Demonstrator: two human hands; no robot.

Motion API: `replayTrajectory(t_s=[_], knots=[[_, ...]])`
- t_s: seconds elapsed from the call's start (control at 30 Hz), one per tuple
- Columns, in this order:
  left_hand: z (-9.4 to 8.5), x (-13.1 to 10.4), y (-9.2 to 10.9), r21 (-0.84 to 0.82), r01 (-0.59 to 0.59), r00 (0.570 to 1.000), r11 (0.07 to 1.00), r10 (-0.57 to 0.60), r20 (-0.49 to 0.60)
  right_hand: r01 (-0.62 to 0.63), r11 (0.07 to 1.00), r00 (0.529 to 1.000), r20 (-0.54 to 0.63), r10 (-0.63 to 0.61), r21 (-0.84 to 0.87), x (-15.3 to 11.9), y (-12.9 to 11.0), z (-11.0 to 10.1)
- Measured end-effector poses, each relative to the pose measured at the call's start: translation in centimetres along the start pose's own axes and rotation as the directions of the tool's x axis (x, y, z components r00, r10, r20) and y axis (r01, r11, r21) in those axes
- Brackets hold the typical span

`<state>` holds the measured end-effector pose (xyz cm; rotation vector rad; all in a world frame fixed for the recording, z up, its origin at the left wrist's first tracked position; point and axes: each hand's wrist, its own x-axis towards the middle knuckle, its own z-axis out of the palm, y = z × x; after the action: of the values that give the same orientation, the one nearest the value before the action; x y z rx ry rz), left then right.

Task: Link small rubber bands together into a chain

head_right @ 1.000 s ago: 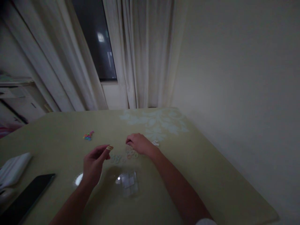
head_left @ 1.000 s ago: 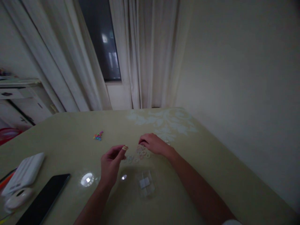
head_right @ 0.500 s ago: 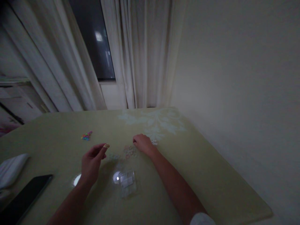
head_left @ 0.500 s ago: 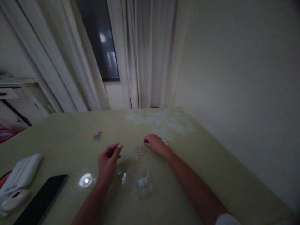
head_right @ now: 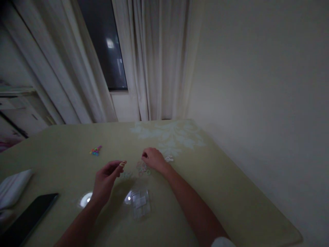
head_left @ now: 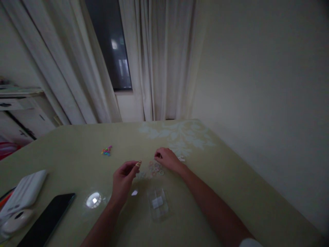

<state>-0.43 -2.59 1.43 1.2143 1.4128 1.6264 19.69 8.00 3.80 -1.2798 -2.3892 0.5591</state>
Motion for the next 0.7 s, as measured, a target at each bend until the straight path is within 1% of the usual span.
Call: replayTrajectory(t_s=[0.07, 0.1, 0.17, 0.2, 0.27, 0.47, 0.7], knots=[[0.2, -0.1, 0.2, -0.009, -0.008, 1.0, 1.0, 0.008, 0.009, 0.051, 0.995, 0.999, -0.002, -0.051, 0.082, -0.2, -1.3, -0.6], [0.3, -0.2, 0.4, -0.01, -0.007, 1.0, 1.0, 0.007, 0.014, 0.087, 0.985, 0.996, 0.0, -0.088, 0.152, -0.4, -2.0, -0.8], [0.5, -0.3, 0.6, -0.006, -0.003, 1.0, 1.0, 0.003, 0.021, 0.163, 0.919, 0.985, -0.002, -0.174, 0.358, -0.7, -3.2, -1.0], [0.5, -0.3, 0.7, -0.005, -0.001, 1.0, 1.0, 0.002, 0.02, 0.186, 0.881, 0.979, -0.008, -0.203, 0.435, -0.9, -3.7, -0.9], [0.5, -0.3, 0.8, -0.011, 0.002, 1.0, 1.0, -0.002, 0.013, 0.201, 0.828, 0.973, -0.009, -0.23, 0.523, -1.2, -4.4, -0.8], [0.4, -0.3, 0.9, -0.062, 0.033, 0.999, 0.998, -0.035, -0.035, 0.142, 0.797, 0.979, 0.034, -0.199, 0.586, -1.6, -4.6, -0.8], [0.5, -0.2, 0.9, -0.094, 0.019, 0.999, 0.995, -0.023, -0.037, 0.17, 0.76, 0.975, 0.005, -0.223, 0.627, -1.6, -4.7, -0.6]])
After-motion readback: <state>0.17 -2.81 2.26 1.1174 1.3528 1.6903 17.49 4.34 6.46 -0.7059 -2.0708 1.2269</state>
